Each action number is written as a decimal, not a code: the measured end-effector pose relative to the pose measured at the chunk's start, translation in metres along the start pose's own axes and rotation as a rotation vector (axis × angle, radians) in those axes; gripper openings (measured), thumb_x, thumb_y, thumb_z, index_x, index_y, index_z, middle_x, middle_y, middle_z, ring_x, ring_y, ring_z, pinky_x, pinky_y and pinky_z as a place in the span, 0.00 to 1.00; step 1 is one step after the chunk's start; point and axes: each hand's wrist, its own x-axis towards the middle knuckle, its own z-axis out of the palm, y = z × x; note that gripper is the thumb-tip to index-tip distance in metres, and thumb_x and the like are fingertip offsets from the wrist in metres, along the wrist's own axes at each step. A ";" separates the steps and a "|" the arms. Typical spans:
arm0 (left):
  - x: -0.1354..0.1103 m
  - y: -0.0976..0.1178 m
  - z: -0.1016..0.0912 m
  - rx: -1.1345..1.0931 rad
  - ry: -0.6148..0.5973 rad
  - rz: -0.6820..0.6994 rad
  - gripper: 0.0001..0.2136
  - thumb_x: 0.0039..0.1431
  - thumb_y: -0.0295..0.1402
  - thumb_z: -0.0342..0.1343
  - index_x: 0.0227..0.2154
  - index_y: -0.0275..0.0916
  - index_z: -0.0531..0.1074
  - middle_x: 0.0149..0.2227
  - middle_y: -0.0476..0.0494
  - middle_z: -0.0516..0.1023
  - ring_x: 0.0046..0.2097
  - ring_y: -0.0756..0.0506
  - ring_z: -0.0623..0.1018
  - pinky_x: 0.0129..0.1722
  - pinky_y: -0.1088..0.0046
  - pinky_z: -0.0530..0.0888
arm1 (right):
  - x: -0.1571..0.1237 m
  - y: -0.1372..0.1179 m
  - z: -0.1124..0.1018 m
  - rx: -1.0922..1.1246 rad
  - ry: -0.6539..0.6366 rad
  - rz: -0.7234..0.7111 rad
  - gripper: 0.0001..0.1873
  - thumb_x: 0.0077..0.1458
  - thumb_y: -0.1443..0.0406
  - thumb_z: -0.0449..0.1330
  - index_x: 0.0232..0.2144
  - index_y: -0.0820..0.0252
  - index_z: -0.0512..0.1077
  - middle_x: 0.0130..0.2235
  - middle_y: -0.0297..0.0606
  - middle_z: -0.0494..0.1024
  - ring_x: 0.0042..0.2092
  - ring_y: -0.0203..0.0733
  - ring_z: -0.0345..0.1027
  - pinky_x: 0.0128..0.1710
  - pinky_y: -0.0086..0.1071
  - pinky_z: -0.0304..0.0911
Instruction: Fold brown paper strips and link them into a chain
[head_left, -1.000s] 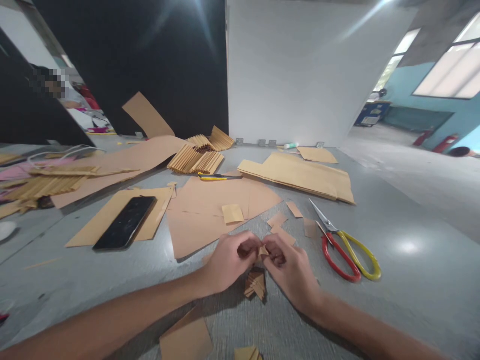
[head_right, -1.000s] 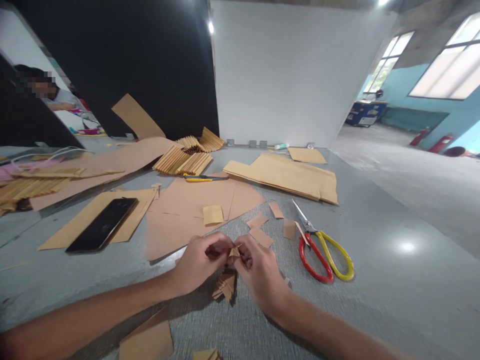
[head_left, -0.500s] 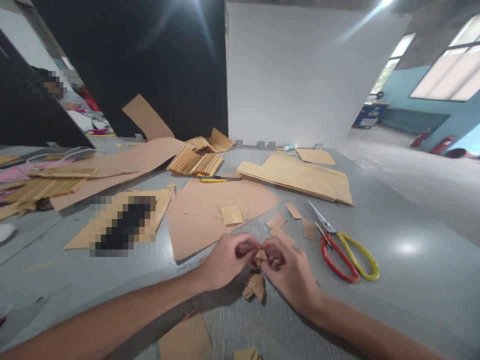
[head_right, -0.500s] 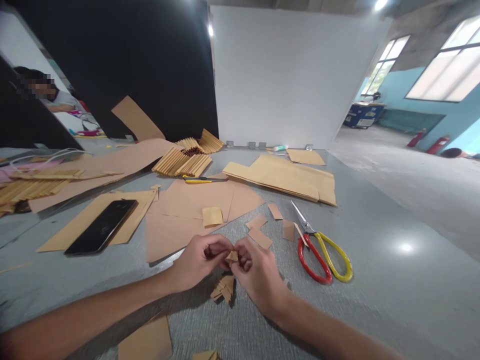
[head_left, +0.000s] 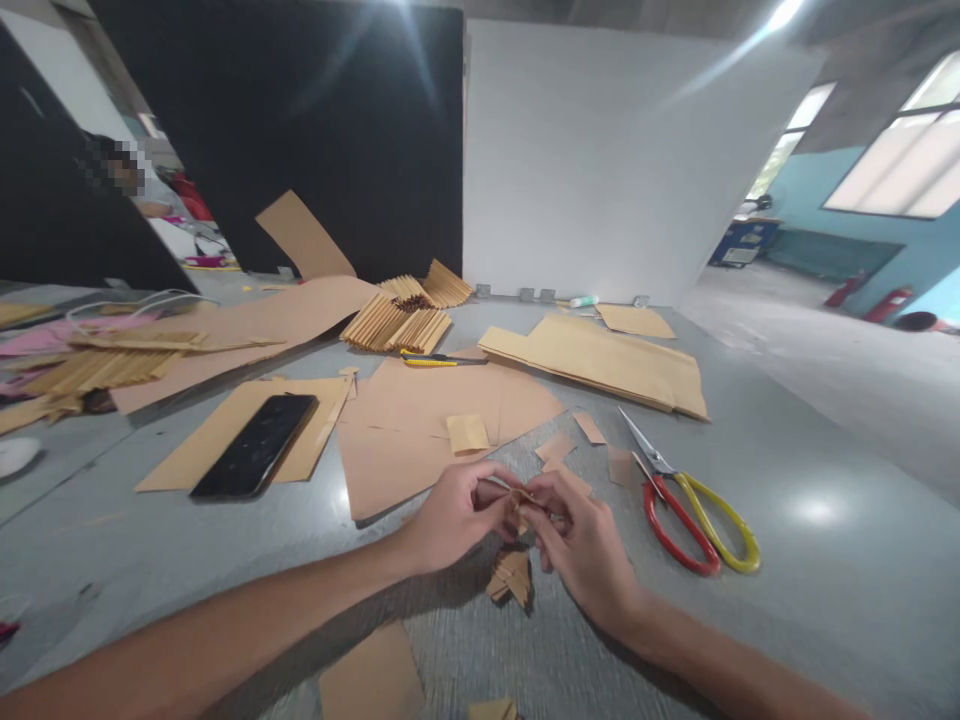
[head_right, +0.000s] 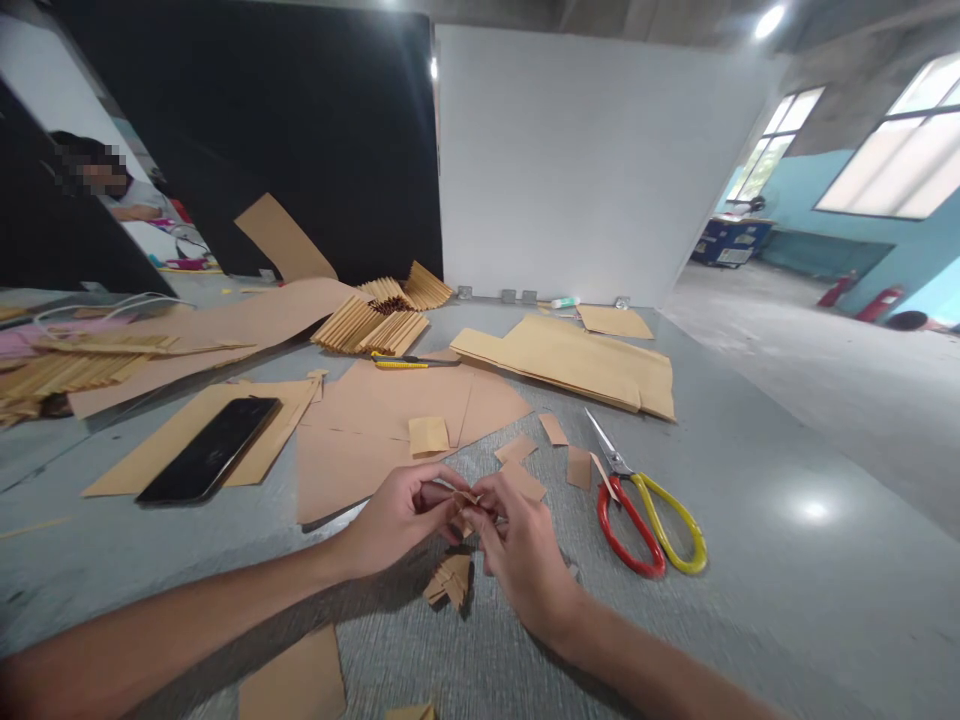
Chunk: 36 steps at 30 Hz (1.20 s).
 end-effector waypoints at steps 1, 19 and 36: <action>0.000 0.000 0.000 0.005 -0.006 0.003 0.20 0.61 0.48 0.61 0.42 0.34 0.73 0.34 0.37 0.83 0.35 0.42 0.83 0.37 0.65 0.80 | 0.000 0.000 0.000 0.003 0.001 -0.003 0.04 0.66 0.64 0.56 0.40 0.55 0.70 0.27 0.29 0.75 0.17 0.31 0.64 0.19 0.24 0.57; -0.007 0.007 0.004 0.175 0.023 0.116 0.12 0.62 0.41 0.61 0.38 0.36 0.74 0.29 0.43 0.81 0.32 0.45 0.80 0.33 0.71 0.75 | -0.006 -0.001 -0.001 -0.207 0.131 -0.212 0.07 0.62 0.68 0.56 0.38 0.56 0.75 0.24 0.29 0.76 0.23 0.34 0.69 0.27 0.24 0.64; -0.007 -0.003 -0.001 0.239 0.065 0.113 0.09 0.64 0.36 0.58 0.37 0.35 0.79 0.31 0.41 0.84 0.30 0.45 0.83 0.32 0.70 0.79 | -0.003 -0.003 -0.002 0.189 0.018 -0.022 0.07 0.60 0.68 0.62 0.29 0.58 0.77 0.29 0.35 0.82 0.31 0.40 0.78 0.33 0.30 0.76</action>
